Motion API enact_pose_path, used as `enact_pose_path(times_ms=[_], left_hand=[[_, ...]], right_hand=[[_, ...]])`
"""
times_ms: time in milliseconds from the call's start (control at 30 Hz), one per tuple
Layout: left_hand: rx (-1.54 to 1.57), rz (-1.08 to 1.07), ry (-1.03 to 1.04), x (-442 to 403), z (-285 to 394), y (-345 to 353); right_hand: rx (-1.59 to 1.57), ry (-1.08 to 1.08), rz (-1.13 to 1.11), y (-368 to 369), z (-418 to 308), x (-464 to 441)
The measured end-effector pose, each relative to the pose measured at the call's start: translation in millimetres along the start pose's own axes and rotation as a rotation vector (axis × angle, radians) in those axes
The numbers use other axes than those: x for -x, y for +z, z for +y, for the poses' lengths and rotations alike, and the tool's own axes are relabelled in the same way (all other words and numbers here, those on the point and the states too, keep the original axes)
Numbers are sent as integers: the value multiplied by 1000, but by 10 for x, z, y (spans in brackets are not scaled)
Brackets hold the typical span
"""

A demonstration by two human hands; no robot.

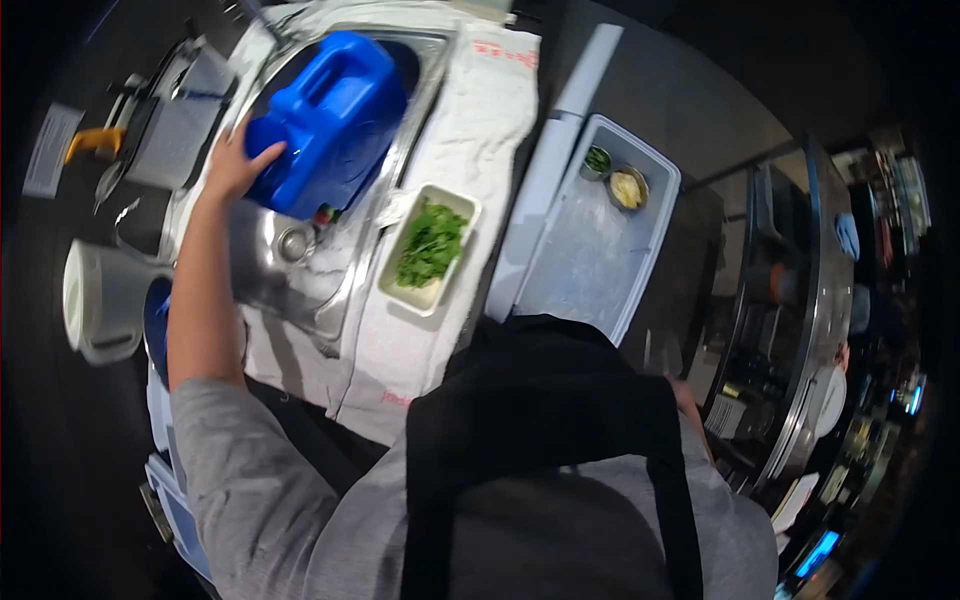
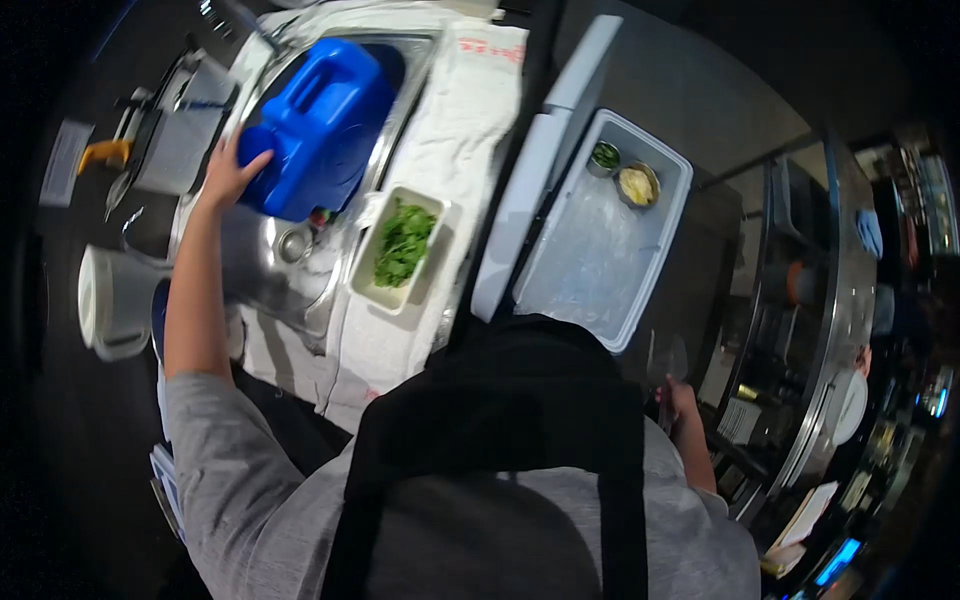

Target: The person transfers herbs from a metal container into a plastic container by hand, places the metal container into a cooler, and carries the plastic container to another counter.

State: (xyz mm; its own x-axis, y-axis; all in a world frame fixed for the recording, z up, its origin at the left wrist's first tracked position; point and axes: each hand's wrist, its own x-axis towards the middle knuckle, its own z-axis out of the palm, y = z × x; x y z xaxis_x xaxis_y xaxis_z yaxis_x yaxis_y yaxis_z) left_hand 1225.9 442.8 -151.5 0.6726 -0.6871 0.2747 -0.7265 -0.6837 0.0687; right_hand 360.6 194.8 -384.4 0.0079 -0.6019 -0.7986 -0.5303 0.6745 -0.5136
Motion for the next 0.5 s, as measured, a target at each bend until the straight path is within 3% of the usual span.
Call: enact_pose_path(times_ms=[33,67,100,133,167,200,233,267,300,333,367,400,433,467,500], left_hand=[[283,-261,-6,-55,-166,-109],[313,-82,2,28,-532,11],[23,7,10,2,-1291,251],[-203,-17,-81,71,-1364,-61],[-144,-148,-169,126,-931,-499],[-172,-70,40,100,-1141,-472],[-78,-142,28,27,-1052,-529],[-73,-295,-263,-24,-501,-693],[24,-88,-161,-70,-641,-440],[124,120,-59,-135,-765,-210],[214,42,-60,-170,-486,-265],[299,-44,-65,-116,-94,-370],[187,79,-11,38,300,-450],[316,-45,-140,186,425,-492],[608,64,-163,525,895,-500]], right_hand=[[-23,-4,-3,22,-22,14],[-37,-2,-7,60,-21,33],[-35,9,-1,122,-48,73],[-9,16,5,219,-118,111],[17,23,10,320,-189,157],[254,46,-1,370,-210,65],[490,70,-19,401,-173,-66],[813,-160,22,468,-21,-295],[1131,-400,57,536,115,-495],[1053,-287,73,648,22,-491],[973,-177,89,820,-209,-419],[1000,-184,96,953,-455,-362],[1032,-188,99,1041,-680,-333],[1059,-243,69,1084,-871,-357],[1085,-303,40,1122,-1043,-466]])
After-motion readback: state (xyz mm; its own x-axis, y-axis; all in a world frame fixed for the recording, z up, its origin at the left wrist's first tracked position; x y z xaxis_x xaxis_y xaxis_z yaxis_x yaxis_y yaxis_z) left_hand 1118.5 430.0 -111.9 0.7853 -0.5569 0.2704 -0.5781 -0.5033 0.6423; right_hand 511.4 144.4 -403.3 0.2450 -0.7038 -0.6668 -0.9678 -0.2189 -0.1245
